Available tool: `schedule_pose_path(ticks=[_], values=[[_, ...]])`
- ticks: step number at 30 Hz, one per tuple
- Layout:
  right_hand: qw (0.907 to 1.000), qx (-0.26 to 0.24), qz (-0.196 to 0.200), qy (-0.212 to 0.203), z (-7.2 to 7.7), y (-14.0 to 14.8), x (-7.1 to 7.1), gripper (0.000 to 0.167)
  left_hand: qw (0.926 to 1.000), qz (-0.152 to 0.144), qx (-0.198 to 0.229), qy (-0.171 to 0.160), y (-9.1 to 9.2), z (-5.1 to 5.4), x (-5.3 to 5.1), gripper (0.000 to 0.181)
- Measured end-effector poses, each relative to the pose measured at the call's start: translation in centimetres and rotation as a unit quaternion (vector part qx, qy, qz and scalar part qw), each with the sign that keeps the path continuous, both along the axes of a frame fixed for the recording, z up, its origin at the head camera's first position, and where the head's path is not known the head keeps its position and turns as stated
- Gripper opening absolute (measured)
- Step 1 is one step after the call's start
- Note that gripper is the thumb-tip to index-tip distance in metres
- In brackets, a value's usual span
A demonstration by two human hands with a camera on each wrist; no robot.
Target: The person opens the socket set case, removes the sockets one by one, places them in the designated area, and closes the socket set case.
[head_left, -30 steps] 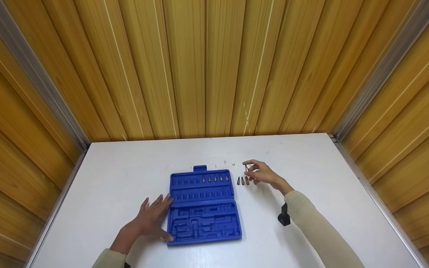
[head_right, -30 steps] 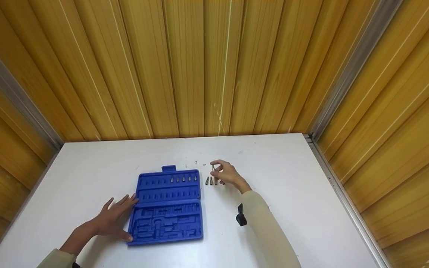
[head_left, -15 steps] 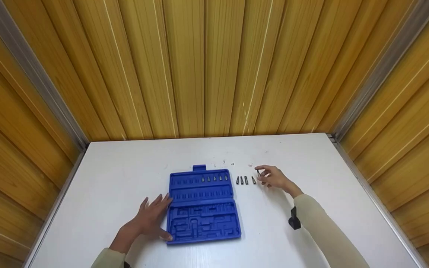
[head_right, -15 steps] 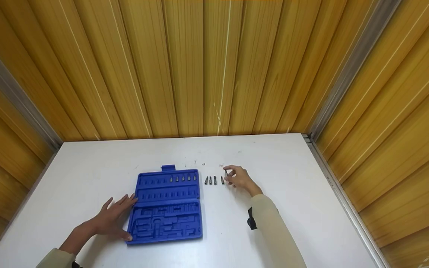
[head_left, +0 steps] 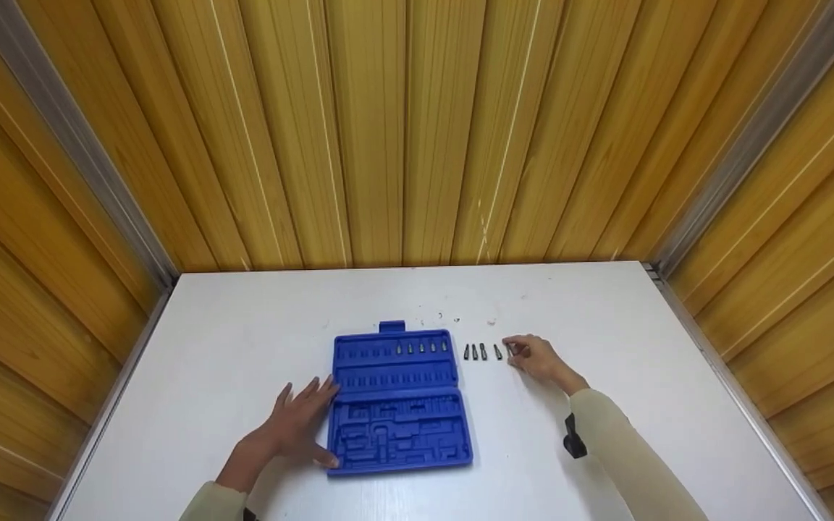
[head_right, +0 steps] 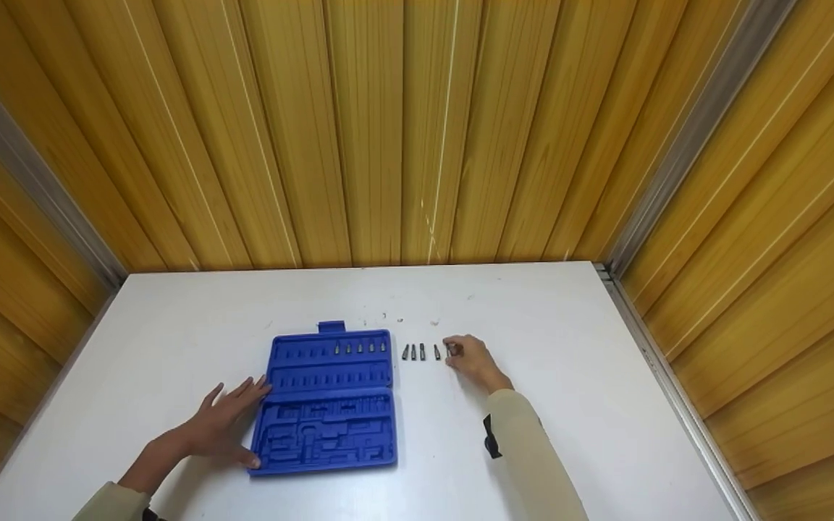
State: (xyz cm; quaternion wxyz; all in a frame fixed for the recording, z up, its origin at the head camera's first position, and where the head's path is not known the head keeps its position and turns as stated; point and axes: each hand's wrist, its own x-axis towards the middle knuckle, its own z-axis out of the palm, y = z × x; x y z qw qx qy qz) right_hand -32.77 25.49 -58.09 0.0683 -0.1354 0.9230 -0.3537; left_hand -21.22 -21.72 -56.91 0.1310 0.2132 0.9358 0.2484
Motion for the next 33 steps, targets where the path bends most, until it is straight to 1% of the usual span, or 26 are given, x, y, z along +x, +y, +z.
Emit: schedule_pose_path(ticks=[2,7,10,12,18,21,26,30,33], values=[[1.0,0.001,-0.007,-0.003,-0.1,-0.1,-0.1,0.037,1.0,-0.001,0.001,0.0,0.0,0.0,0.0,0.13],[1.0,0.006,-0.004,-0.002,-0.4,-0.1,-0.1,0.036,1.0,-0.004,0.004,-0.007,0.0,-0.1,0.1,0.13],[0.9999,0.01,0.007,0.006,-0.5,-0.1,-0.1,0.036,0.9999,-0.002,0.005,-0.014,0.0,-0.2,0.2,0.13],[0.9999,0.004,0.009,0.004,-0.4,-0.1,-0.1,0.037,0.9999,-0.001,0.005,-0.015,0.0,-0.2,0.2,0.13],[0.9999,-0.009,0.007,-0.013,0.1,0.4,-0.2,0.043,0.9999,-0.001,0.009,-0.013,0.0,-0.1,-0.1,0.13],[0.9996,-0.011,0.013,-0.022,0.4,0.6,-0.4,0.046,0.9999,0.002,0.008,-0.013,0.0,-0.2,-0.2,0.13],[0.9988,-0.03,0.015,-0.036,1.1,0.6,-1.1,0.046,0.9999,0.005,0.005,-0.013,0.1,-0.3,-0.3,0.13],[0.9994,-0.02,0.016,-0.021,2.0,0.4,-1.8,0.04,0.9999,0.002,0.001,-0.013,0.0,-0.2,-0.2,0.129],[0.9999,0.007,-0.001,-0.013,2.5,0.2,-1.8,0.036,0.9999,0.001,0.003,-0.012,0.0,-0.1,-0.1,0.129]])
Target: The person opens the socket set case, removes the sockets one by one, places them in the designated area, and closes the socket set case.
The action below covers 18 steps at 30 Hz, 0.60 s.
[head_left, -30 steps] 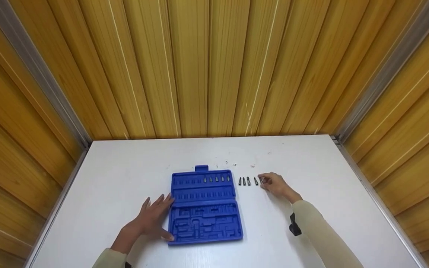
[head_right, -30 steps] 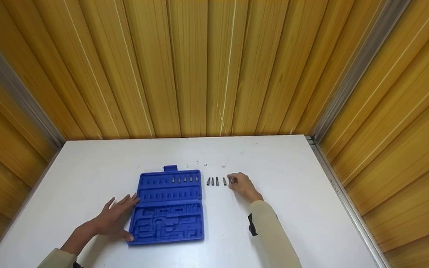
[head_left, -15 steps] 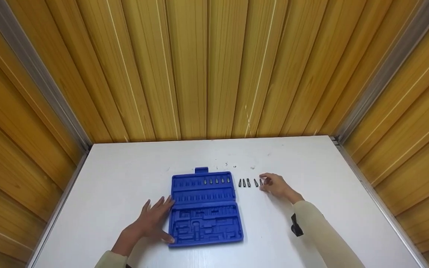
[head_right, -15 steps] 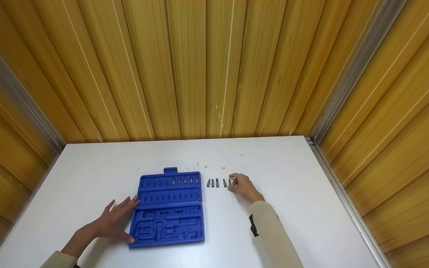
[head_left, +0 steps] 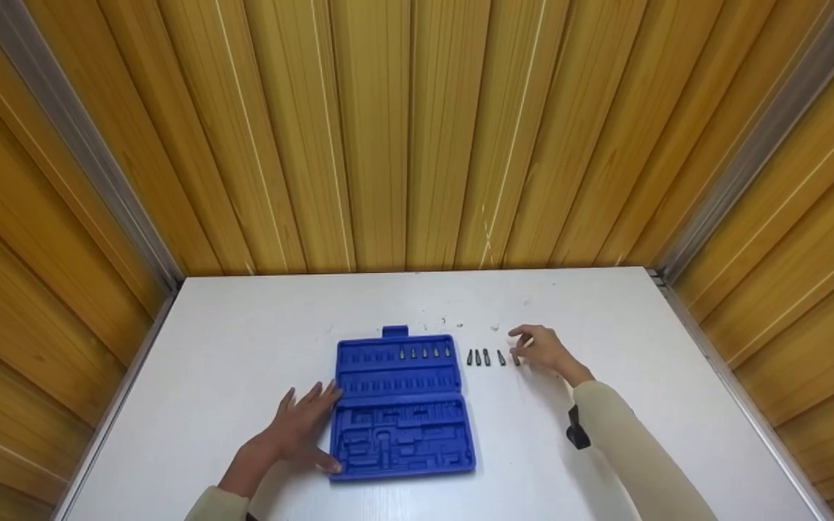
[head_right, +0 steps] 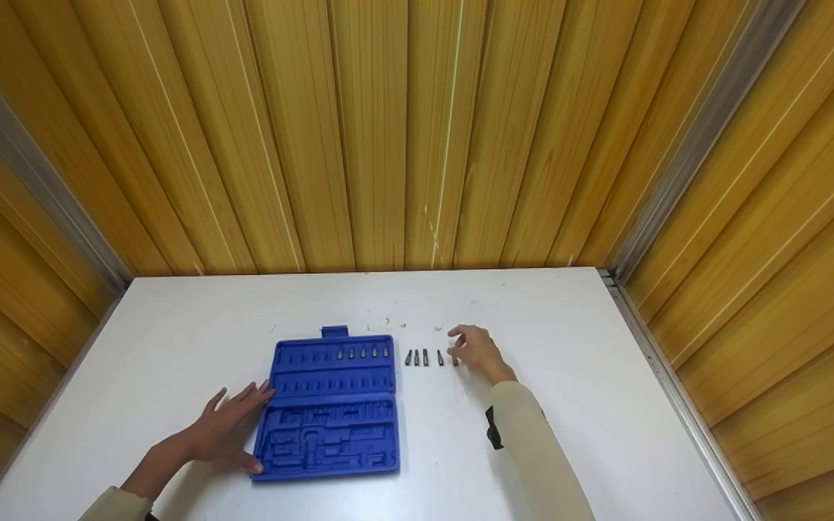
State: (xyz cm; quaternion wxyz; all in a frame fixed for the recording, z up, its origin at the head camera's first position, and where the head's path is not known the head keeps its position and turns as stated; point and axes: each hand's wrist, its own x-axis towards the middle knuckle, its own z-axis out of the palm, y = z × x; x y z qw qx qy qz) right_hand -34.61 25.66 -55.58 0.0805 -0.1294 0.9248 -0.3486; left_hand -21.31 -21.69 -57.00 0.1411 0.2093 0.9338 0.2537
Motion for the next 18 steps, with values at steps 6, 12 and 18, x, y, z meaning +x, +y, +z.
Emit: schedule_pose_path(ticks=[6,12,18], values=[[0.9982,0.042,-0.022,-0.035,-0.21,0.13,0.51,0.038,1.0,0.002,-0.004,0.005,0.09,-0.16,-0.21,0.13],[0.9991,0.025,-0.013,-0.031,-0.68,-0.15,0.75,0.036,1.0,0.005,-0.002,0.004,0.0,-0.27,-0.26,0.131],[0.9989,0.026,-0.01,-0.037,-0.76,-0.4,0.69,0.037,1.0,0.006,0.0,-0.003,0.09,-0.29,-0.24,0.131]])
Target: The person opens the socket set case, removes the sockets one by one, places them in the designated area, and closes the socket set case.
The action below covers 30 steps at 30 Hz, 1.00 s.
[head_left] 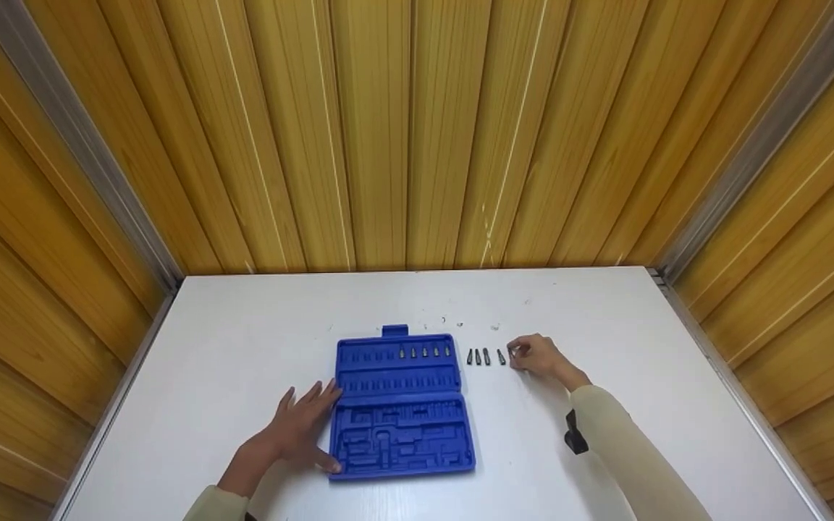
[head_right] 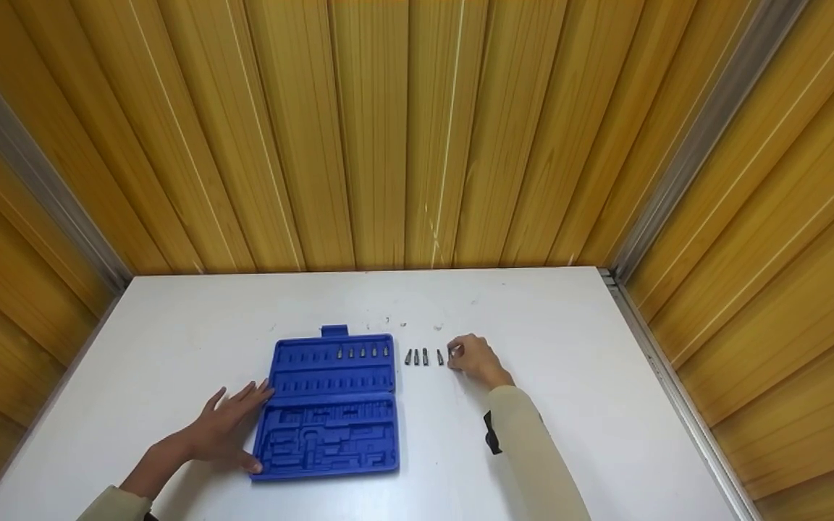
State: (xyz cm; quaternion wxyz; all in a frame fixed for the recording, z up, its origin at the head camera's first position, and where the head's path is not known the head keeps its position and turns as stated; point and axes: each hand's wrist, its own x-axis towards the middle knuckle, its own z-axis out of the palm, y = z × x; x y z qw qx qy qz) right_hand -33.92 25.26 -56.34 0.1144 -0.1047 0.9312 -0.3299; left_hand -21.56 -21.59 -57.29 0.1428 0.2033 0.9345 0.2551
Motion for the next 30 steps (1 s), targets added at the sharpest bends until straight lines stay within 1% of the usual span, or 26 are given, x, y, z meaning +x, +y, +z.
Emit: schedule_pose_path(ticks=[3,5,9,11,14,17,21,23,25,30], values=[[1.0,-0.003,0.001,-0.005,0.1,0.1,-0.2,0.039,1.0,-0.001,0.002,0.002,0.0,0.1,0.0,0.13],[0.9999,-0.003,-0.009,-0.011,0.3,0.2,-0.5,0.039,1.0,-0.004,0.003,0.003,0.0,0.1,0.0,0.13],[1.0,0.001,-0.007,0.001,1.0,0.0,-1.0,0.035,1.0,-0.006,0.004,0.004,0.0,0.2,0.0,0.131],[0.9997,-0.001,0.012,0.022,1.3,-0.3,-1.2,0.033,1.0,-0.007,0.003,0.004,0.0,0.3,0.1,0.131],[0.9971,-0.014,0.052,0.055,1.7,-1.3,-1.4,0.031,1.0,-0.006,0.002,0.002,0.0,0.4,0.2,0.13],[0.9942,-0.034,0.079,0.065,2.0,-3.1,-1.5,0.031,1.0,-0.004,0.001,-0.001,0.0,0.5,0.2,0.13],[0.9908,-0.054,0.113,0.051,1.8,-6.2,-1.5,0.033,1.0,-0.002,0.004,-0.004,0.0,0.3,0.2,0.13],[0.9887,-0.057,0.129,0.052,1.5,-7.9,-1.5,0.033,1.0,-0.003,0.004,-0.003,-0.1,0.2,0.1,0.13],[0.9875,-0.063,0.137,0.046,1.3,-9.6,-1.4,0.033,1.0,-0.004,0.006,0.0,-0.1,0.1,0.1,0.13],[0.9855,-0.099,0.138,0.006,0.6,-13.3,-1.2,0.033,0.9999,-0.007,0.011,0.005,-0.1,0.2,0.2,0.13]])
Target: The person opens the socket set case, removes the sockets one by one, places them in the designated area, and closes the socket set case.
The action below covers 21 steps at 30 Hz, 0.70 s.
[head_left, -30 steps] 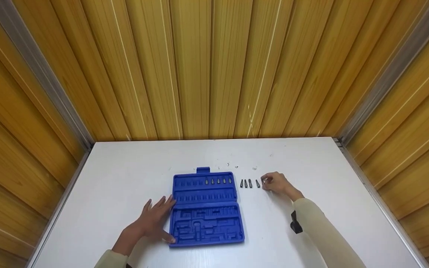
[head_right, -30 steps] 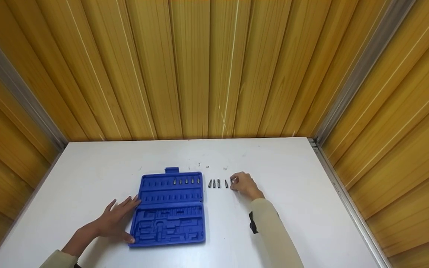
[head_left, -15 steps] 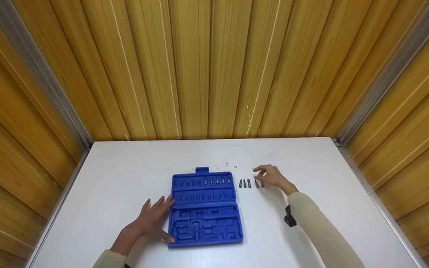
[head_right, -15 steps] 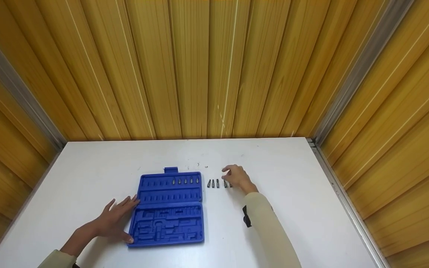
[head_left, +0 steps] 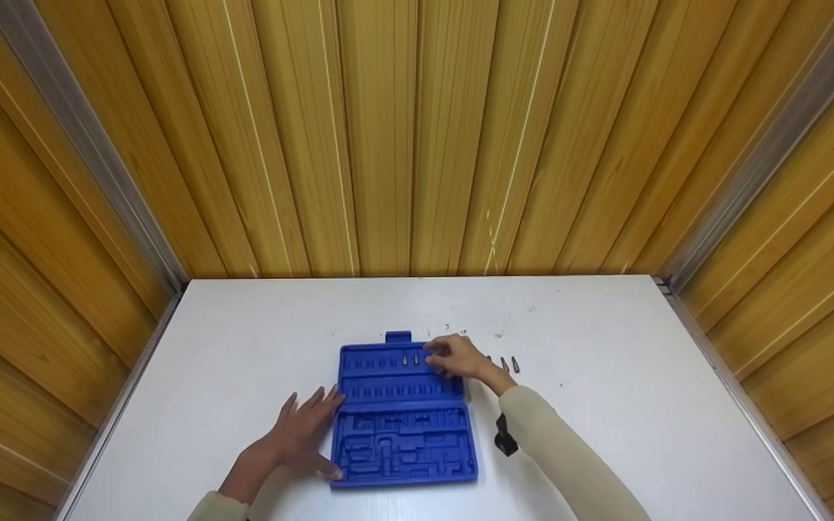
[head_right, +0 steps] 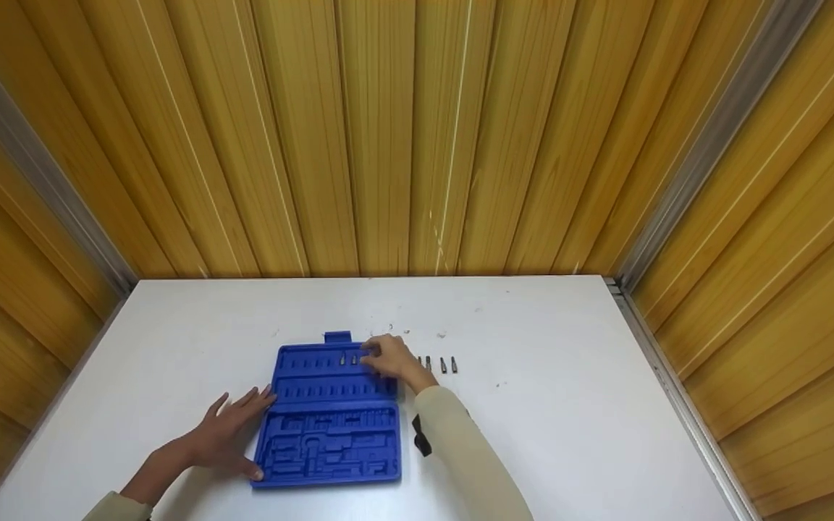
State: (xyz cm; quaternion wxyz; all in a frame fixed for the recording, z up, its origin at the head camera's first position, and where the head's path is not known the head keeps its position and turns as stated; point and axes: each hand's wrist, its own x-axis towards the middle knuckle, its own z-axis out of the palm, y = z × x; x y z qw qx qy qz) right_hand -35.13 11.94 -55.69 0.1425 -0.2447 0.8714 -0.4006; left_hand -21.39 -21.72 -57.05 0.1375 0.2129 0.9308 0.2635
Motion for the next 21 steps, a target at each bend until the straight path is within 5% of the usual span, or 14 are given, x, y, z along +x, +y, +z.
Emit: schedule_pose_path(ticks=[3,7,13,21], values=[[0.9998,-0.012,-0.008,-0.009,-0.8,-1.7,0.2,0.032,1.0,-0.003,0.004,0.0,0.0,0.1,0.1,0.13],[0.9978,0.003,-0.055,0.037,-1.7,-3.3,0.3,0.026,1.0,-0.003,0.006,-0.002,0.0,0.2,0.1,0.13],[0.9847,0.063,-0.14,0.084,-2.3,-4.5,0.5,0.023,1.0,-0.001,0.002,0.003,0.0,-0.3,-0.1,0.131],[0.9725,0.104,-0.182,0.101,-2.3,-6.0,0.9,0.022,0.9999,-0.003,0.005,0.01,-0.2,-0.7,-0.2,0.131]])
